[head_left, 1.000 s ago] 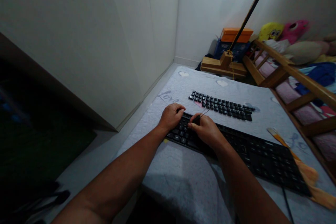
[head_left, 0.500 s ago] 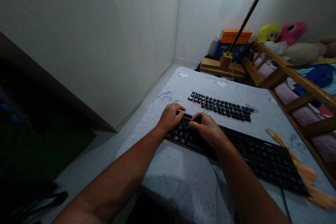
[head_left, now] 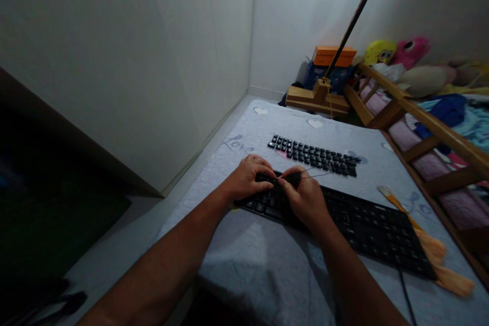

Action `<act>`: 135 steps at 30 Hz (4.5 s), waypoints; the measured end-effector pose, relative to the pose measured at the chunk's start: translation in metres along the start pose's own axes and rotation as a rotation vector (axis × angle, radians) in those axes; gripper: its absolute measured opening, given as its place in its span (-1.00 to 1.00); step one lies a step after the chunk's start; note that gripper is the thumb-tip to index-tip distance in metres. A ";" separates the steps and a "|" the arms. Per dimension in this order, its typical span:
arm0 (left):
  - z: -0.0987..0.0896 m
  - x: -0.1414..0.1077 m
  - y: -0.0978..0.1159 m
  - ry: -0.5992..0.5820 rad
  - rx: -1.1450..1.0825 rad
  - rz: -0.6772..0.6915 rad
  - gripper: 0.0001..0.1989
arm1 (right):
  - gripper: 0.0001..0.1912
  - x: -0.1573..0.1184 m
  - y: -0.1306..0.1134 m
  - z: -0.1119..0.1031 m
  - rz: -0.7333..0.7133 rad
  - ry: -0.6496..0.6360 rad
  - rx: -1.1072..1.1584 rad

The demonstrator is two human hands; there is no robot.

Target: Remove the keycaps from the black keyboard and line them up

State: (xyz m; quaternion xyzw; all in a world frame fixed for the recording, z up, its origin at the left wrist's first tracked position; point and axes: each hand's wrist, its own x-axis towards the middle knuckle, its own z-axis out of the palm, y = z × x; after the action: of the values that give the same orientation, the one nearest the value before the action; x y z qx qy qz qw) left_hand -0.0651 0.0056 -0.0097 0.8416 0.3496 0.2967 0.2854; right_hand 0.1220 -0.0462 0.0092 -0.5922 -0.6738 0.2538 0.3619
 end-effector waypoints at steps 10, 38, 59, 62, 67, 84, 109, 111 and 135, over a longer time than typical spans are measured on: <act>0.005 0.000 0.006 0.033 0.123 -0.025 -0.88 | -0.98 -0.005 -0.003 0.004 -0.100 0.012 -0.126; 0.020 0.094 -0.020 0.029 0.530 -0.227 -0.82 | -0.93 -0.024 0.043 -0.020 -0.167 0.352 -0.218; 0.019 0.097 -0.035 -0.051 0.566 -0.053 -0.79 | -0.94 -0.024 0.044 -0.018 -0.159 0.348 -0.197; 0.019 0.097 -0.037 -0.061 0.601 -0.060 -0.86 | -0.94 -0.024 0.043 -0.019 -0.151 0.349 -0.192; 0.018 0.098 -0.043 -0.065 0.638 -0.083 -0.84 | -0.95 -0.024 0.042 -0.019 -0.153 0.349 -0.188; 0.021 0.117 -0.038 -0.103 0.761 -0.020 -0.80 | -0.93 -0.023 0.045 -0.017 -0.166 0.374 -0.181; 0.030 0.119 -0.037 -0.108 0.797 -0.045 -0.78 | -0.93 -0.023 0.046 -0.016 -0.167 0.378 -0.179; 0.030 0.119 -0.038 -0.102 0.797 -0.055 -0.77 | -0.93 -0.023 0.046 -0.017 -0.170 0.371 -0.179; 0.030 0.117 -0.036 -0.099 0.770 -0.030 -0.80 | -0.94 -0.022 0.043 -0.018 -0.148 0.363 -0.176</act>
State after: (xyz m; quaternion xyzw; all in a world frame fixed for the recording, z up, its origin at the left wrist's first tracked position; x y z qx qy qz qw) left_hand 0.0087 0.1076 -0.0194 0.8953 0.4334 0.0985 -0.0307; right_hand 0.1631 -0.0625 -0.0170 -0.6063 -0.6588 0.0560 0.4419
